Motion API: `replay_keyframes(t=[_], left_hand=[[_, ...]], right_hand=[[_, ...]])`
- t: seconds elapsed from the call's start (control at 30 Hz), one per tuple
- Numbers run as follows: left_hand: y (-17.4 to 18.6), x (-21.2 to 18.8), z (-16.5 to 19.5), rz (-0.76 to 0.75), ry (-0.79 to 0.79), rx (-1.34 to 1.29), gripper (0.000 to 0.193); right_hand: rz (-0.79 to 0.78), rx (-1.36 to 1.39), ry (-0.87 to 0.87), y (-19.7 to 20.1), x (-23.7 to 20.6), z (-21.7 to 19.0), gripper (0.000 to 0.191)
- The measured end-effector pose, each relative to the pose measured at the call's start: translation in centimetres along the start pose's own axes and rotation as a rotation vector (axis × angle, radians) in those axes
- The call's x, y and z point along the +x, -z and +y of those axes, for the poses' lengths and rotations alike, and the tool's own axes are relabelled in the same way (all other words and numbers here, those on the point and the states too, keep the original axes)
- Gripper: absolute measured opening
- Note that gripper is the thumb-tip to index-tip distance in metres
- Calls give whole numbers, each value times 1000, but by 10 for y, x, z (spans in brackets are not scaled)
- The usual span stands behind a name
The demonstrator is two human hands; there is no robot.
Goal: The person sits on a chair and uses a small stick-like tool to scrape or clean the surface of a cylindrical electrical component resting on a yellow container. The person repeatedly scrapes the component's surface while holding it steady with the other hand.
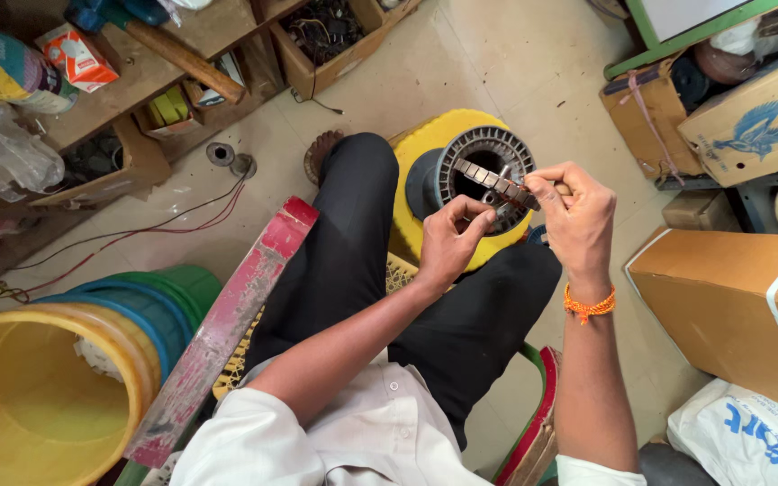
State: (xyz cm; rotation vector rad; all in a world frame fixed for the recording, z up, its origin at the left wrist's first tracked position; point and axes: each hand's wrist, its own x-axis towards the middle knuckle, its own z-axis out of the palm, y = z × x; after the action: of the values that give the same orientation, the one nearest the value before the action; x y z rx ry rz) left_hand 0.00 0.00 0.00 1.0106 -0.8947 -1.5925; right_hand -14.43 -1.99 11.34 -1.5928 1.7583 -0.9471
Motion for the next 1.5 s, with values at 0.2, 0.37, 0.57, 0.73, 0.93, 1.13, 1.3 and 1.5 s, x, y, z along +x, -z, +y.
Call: replay_keyframes(t=[0.2, 0.37, 0.57, 0.73, 0.93, 1.13, 1.3, 1.5], left_hand=[[1, -2, 6, -41, -33, 67, 16], [2, -5, 1, -50, -95, 44, 15], [-4, 0, -6, 24, -62, -2, 15], [-6, 4, -4, 48, -47, 84, 16], [-17, 11, 14, 151, 51, 332, 18], [-8, 8, 37, 99, -52, 392, 14], [23, 20, 73, -154, -914, 762, 47], [27, 105, 90, -836, -791, 842, 77]], right_hand=[[1, -12, -75, 1, -9, 0, 15], [-19, -25, 0, 5, -10, -6, 15], [25, -25, 25, 0, 12, 8, 16], [40, 1, 24, -4, 28, 27, 16], [-5, -200, -48, 2, 42, 38, 14], [63, -279, -72, -4, 43, 58, 13], [123, -214, -117, 3, 37, 82, 14], [219, -118, -157, 15, 25, 73, 17]])
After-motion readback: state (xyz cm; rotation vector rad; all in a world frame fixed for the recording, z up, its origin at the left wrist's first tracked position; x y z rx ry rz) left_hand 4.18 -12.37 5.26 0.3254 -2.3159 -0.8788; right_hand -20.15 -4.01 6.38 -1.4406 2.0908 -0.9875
